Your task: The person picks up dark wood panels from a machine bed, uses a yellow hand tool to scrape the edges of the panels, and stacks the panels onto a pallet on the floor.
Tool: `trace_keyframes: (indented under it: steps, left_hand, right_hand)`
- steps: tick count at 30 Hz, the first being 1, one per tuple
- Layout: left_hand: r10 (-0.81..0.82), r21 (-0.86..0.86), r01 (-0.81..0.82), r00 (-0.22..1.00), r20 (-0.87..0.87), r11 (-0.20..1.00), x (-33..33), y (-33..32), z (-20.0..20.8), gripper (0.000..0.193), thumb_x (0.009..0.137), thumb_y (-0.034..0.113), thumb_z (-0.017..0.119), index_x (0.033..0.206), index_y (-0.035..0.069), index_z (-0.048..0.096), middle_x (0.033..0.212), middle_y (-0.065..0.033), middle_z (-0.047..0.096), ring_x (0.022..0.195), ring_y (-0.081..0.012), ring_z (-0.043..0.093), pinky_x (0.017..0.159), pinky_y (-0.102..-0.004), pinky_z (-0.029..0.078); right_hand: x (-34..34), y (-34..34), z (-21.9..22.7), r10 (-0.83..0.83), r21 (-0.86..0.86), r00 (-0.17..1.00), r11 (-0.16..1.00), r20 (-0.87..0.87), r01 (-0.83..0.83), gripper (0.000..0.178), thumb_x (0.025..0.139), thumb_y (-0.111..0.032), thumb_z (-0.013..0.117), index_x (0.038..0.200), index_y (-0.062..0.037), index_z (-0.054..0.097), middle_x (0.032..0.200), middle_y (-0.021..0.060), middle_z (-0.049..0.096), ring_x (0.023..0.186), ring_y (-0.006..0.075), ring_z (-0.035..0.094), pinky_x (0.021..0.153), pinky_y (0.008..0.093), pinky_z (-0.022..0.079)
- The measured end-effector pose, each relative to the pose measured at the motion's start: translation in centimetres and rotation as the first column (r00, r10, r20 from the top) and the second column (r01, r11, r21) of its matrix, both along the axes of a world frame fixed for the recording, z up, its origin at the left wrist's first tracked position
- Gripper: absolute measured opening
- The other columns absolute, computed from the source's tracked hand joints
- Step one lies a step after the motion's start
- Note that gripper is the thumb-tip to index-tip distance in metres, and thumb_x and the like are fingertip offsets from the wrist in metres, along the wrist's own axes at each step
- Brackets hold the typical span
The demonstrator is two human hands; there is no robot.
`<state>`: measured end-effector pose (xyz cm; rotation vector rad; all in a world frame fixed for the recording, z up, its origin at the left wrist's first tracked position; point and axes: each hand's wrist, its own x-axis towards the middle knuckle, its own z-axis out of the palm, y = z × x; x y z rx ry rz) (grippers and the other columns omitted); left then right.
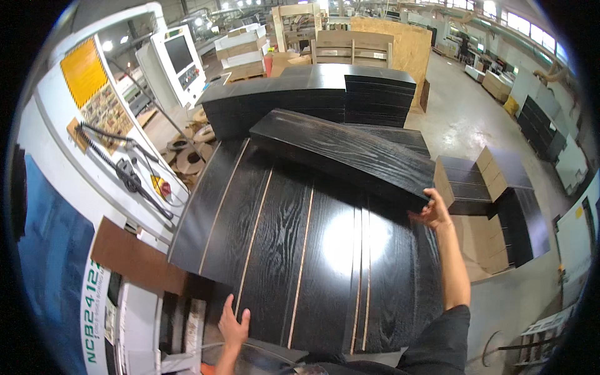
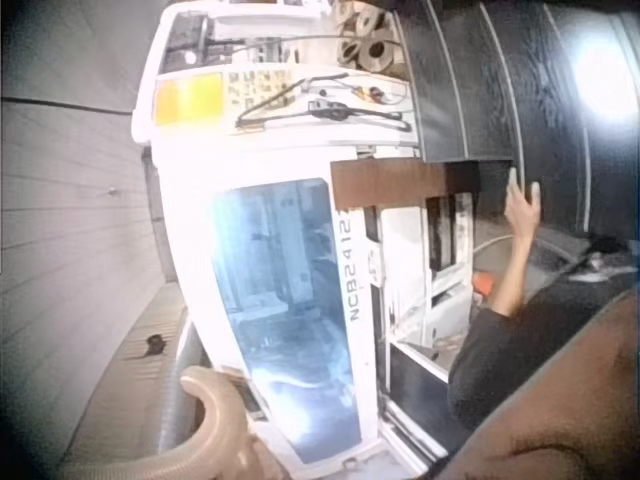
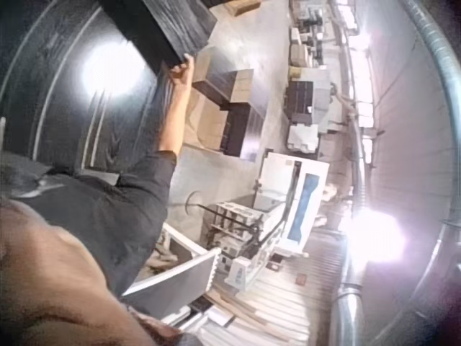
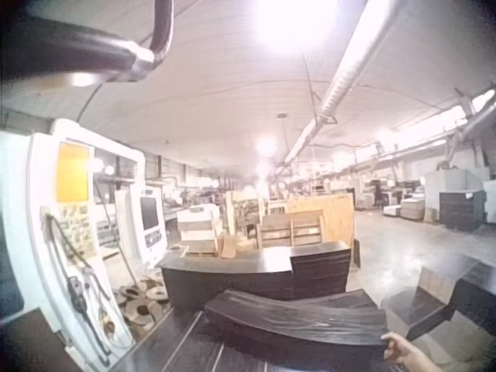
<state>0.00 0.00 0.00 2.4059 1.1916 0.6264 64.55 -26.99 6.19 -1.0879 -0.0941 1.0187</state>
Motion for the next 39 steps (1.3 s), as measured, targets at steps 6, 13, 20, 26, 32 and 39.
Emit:
trace_keyframes:
  steps: [6,13,20,26,32,39]
  left_hand:
    - [0.007,-0.091,0.001,0.996,0.090,0.996,0.1,-1.6,0.1,0.068,0.090,0.044,0.063,0.145,0.010,0.042,0.124,-0.0214,0.060,0.109,-0.0428,0.060,0.089,-0.0507,0.049]
    - [-0.013,-0.065,0.023,0.988,0.151,0.998,-0.9,-1.1,-0.5,0.068,0.091,0.045,0.063,0.146,0.011,0.041,0.128,-0.0228,0.058,0.116,-0.0428,0.055,0.094,-0.0510,0.047]
    - [-0.028,0.085,-0.008,0.911,0.412,0.996,-8.2,-6.1,0.4,0.065,0.094,0.041,0.063,0.145,0.008,0.040,0.147,-0.0198,0.037,0.137,-0.0398,0.033,0.112,-0.0543,0.027]
    - [0.077,-0.214,0.050,0.835,0.544,0.976,-16.4,-14.7,-0.9,0.062,0.094,0.036,0.064,0.142,0.004,0.041,0.141,-0.0209,0.045,0.131,-0.0388,0.042,0.111,-0.0502,0.031]
    - [0.206,-0.627,0.412,0.704,0.680,0.661,-18.4,-19.7,-1.8,0.064,0.098,0.044,0.059,0.145,0.006,0.038,0.128,-0.0203,0.055,0.119,-0.0322,0.056,0.102,-0.0429,0.044]
    - [0.095,-0.679,0.643,0.697,0.711,0.354,-17.4,-23.6,-1.5,0.085,0.096,0.066,0.045,0.155,0.009,0.022,0.144,-0.0277,0.045,0.126,-0.0381,0.054,0.102,-0.0466,0.045]
  right_hand:
    - [-18.2,-0.1,1.1,-0.157,-0.080,0.983,0.986,-0.095,0.149,0.074,0.078,-0.048,0.074,0.128,0.0022,0.055,0.116,0.0209,0.065,0.108,0.0407,0.062,0.099,0.0578,0.048]
    - [-39.0,4.2,2.5,-0.153,-0.005,0.979,0.988,-0.132,0.154,0.060,0.082,-0.041,0.073,0.119,0.0042,0.057,0.104,0.0216,0.068,0.097,0.0370,0.068,0.096,0.0522,0.051]
    - [-56.0,-0.3,2.1,-0.216,0.062,0.963,0.972,-0.164,0.228,0.043,0.092,-0.034,0.065,0.116,0.0015,0.057,0.109,0.0171,0.068,0.099,0.0293,0.068,0.096,0.0474,0.054]
    - [-67.5,-7.0,-1.5,-0.116,-0.051,0.972,0.993,-0.205,0.107,0.057,0.088,-0.041,0.068,0.128,-0.0010,0.056,0.119,0.0157,0.065,0.111,0.0317,0.063,0.112,0.0497,0.041]
    - [-71.4,-7.4,-2.9,0.104,-0.041,0.960,0.992,-0.258,-0.119,0.068,0.089,-0.049,0.068,0.134,-0.0013,0.051,0.133,0.0153,0.059,0.130,0.0331,0.051,0.119,0.0507,0.030]
    - [-65.7,-14.7,-2.9,0.671,-0.569,0.742,0.613,0.008,-0.548,0.066,0.097,-0.043,0.061,0.146,-0.0048,0.041,0.138,0.0232,0.054,0.125,0.0343,0.056,0.110,0.0495,0.041]
